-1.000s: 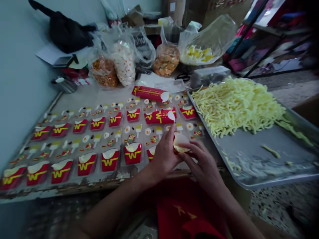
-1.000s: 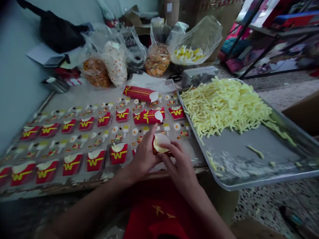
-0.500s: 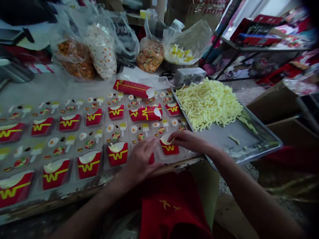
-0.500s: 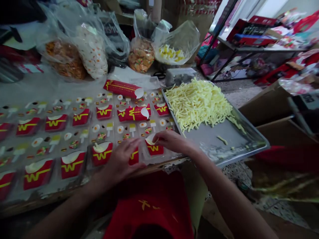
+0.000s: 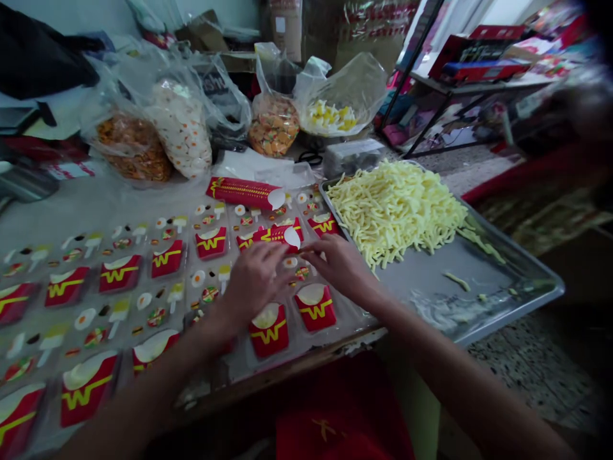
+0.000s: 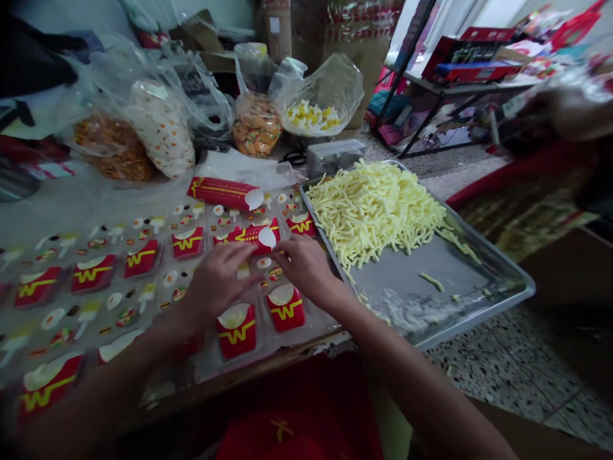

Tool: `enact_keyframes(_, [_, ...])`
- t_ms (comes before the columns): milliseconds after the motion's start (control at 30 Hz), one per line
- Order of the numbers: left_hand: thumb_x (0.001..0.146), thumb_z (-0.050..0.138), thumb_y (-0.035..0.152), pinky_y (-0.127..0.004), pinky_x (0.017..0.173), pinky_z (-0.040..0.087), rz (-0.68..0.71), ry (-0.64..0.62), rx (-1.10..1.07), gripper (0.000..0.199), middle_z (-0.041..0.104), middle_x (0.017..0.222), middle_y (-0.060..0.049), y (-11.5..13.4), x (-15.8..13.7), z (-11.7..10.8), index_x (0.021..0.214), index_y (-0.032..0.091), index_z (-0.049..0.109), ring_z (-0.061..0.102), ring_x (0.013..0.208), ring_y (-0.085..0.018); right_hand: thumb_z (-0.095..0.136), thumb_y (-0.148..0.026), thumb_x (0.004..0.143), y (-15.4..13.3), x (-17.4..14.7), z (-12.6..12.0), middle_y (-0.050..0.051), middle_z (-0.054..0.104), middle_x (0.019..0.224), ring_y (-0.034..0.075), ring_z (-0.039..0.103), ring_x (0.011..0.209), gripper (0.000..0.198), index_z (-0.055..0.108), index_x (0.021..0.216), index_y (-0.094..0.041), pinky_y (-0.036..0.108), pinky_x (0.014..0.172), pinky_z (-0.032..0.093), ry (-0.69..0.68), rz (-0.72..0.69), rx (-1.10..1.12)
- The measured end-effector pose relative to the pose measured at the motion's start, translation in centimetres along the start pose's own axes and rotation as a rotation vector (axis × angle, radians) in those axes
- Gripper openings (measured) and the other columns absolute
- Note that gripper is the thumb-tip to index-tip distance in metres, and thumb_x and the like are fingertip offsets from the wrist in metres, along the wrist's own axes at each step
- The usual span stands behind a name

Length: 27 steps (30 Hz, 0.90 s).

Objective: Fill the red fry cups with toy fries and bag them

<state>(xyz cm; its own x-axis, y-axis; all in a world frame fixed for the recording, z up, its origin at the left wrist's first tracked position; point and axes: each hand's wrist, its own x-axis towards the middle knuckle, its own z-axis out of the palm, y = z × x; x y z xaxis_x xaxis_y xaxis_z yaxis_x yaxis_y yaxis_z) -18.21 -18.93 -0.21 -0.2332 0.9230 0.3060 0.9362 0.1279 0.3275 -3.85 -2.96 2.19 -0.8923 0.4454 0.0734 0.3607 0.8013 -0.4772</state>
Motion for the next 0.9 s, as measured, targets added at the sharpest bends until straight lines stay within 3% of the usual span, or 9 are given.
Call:
enact_keyframes(67, [0.079, 0.076, 0.053, -0.051, 0.109, 0.041, -0.066, -0.007, 0.073, 0.076, 0.060, 0.135, -0.019, -2.7, 3.5, 0.2, 0.141, 0.015, 0.053, 0.053, 0.127, -0.036, 0.058, -0.035, 0.095, -0.7, 3.1, 1.2, 0.009, 0.072, 0.092, 0.021, 0.061, 0.088, 0.026, 0.079, 0.096, -0.020, 0.032, 0.080, 0.040, 0.036, 0.084, -0.071])
enact_keyframes(133, [0.072, 0.080, 0.054, -0.050, 0.107, 0.042, -0.064, -0.111, 0.088, 0.086, 0.058, 0.137, -0.020, -4.7, 6.2, 0.8, 0.141, 0.012, 0.051, 0.053, 0.127, -0.038, 0.056, -0.033, 0.093, -1.3, 5.5, 2.5, 0.008, 0.073, 0.091, 0.021, 0.062, 0.087, 0.026, 0.079, 0.091, -0.020, 0.031, 0.077, 0.040, -0.024, 0.150, -0.108])
enact_keyframes(233, [0.074, 0.076, 0.048, -0.045, 0.100, 0.047, 0.021, -0.266, 0.048, 0.066, 0.064, 0.125, -0.016, -6.4, 8.3, 2.0, 0.130, 0.015, 0.059, 0.060, 0.113, -0.034, 0.053, -0.031, 0.089, -1.2, 7.4, 4.0, 0.004, 0.074, 0.089, 0.018, 0.063, 0.079, 0.025, 0.076, 0.095, -0.023, 0.028, 0.064, 0.036, -0.127, 0.201, -0.038])
enact_keyframes(333, [0.078, 0.071, 0.047, -0.043, 0.098, 0.049, 0.069, -0.242, 0.012, 0.060, 0.064, 0.118, -0.011, -7.4, 8.7, 3.0, 0.128, 0.016, 0.058, 0.062, 0.108, -0.031, 0.051, -0.036, 0.090, 0.0, 7.5, 4.2, 0.003, 0.074, 0.093, 0.019, 0.063, 0.080, 0.027, 0.073, 0.098, -0.024, 0.028, 0.062, 0.036, -0.151, 0.213, -0.018])
enact_keyframes(433, [0.078, 0.071, 0.055, -0.044, 0.102, 0.049, 0.064, -0.183, -0.051, 0.071, 0.062, 0.124, -0.010, -6.9, 8.2, 2.6, 0.135, 0.016, 0.052, 0.061, 0.113, -0.030, 0.047, -0.033, 0.094, 0.7, 6.3, 2.5, 0.007, 0.073, 0.105, 0.022, 0.060, 0.092, 0.028, 0.070, 0.101, -0.020, 0.030, 0.073, 0.039, -0.055, 0.224, -0.134])
enact_keyframes(567, [0.073, 0.075, 0.058, -0.051, 0.114, 0.039, 0.034, -0.136, -0.119, 0.099, 0.047, 0.149, -0.013, -3.1, 7.9, 1.5, 0.151, 0.015, 0.030, 0.046, 0.136, -0.036, 0.046, -0.026, 0.097, -0.1, 4.4, -0.4, 0.010, 0.069, 0.112, 0.024, 0.053, 0.105, 0.024, 0.067, 0.103, -0.015, 0.036, 0.090, 0.035, 0.086, 0.133, -0.212])
enact_keyframes(667, [0.074, 0.075, 0.042, -0.050, 0.112, 0.041, -0.029, -0.112, -0.111, 0.091, 0.047, 0.148, -0.020, -0.2, 7.8, 1.4, 0.149, 0.011, 0.033, 0.047, 0.136, -0.038, 0.048, -0.022, 0.096, -0.9, 2.6, -2.0, 0.009, 0.071, 0.102, 0.022, 0.055, 0.098, 0.022, 0.070, 0.095, -0.016, 0.035, 0.089, 0.035, 0.046, 0.005, -0.158])
enact_keyframes(733, [0.073, 0.074, 0.034, -0.050, 0.108, 0.044, -0.126, -0.106, -0.069, 0.086, 0.052, 0.142, -0.024, 0.5, 7.4, 1.3, 0.147, 0.008, 0.038, 0.052, 0.131, -0.039, 0.053, -0.023, 0.096, -1.0, 0.4, -2.6, 0.007, 0.072, 0.097, 0.021, 0.058, 0.094, 0.020, 0.072, 0.094, -0.017, 0.033, 0.085, 0.037, 0.064, 0.012, -0.113])
enact_keyframes(900, [0.073, 0.074, 0.045, -0.052, 0.105, 0.047, -0.229, -0.182, -0.087, 0.083, 0.055, 0.143, -0.019, -0.1, 5.3, 0.3, 0.144, 0.015, 0.043, 0.056, 0.128, -0.039, 0.070, -0.032, 0.089, 0.1, -7.3, -1.7, 0.004, 0.072, 0.090, 0.018, 0.059, 0.085, 0.013, 0.076, 0.095, -0.021, 0.030, 0.076, 0.040, -0.037, 0.095, -0.004])
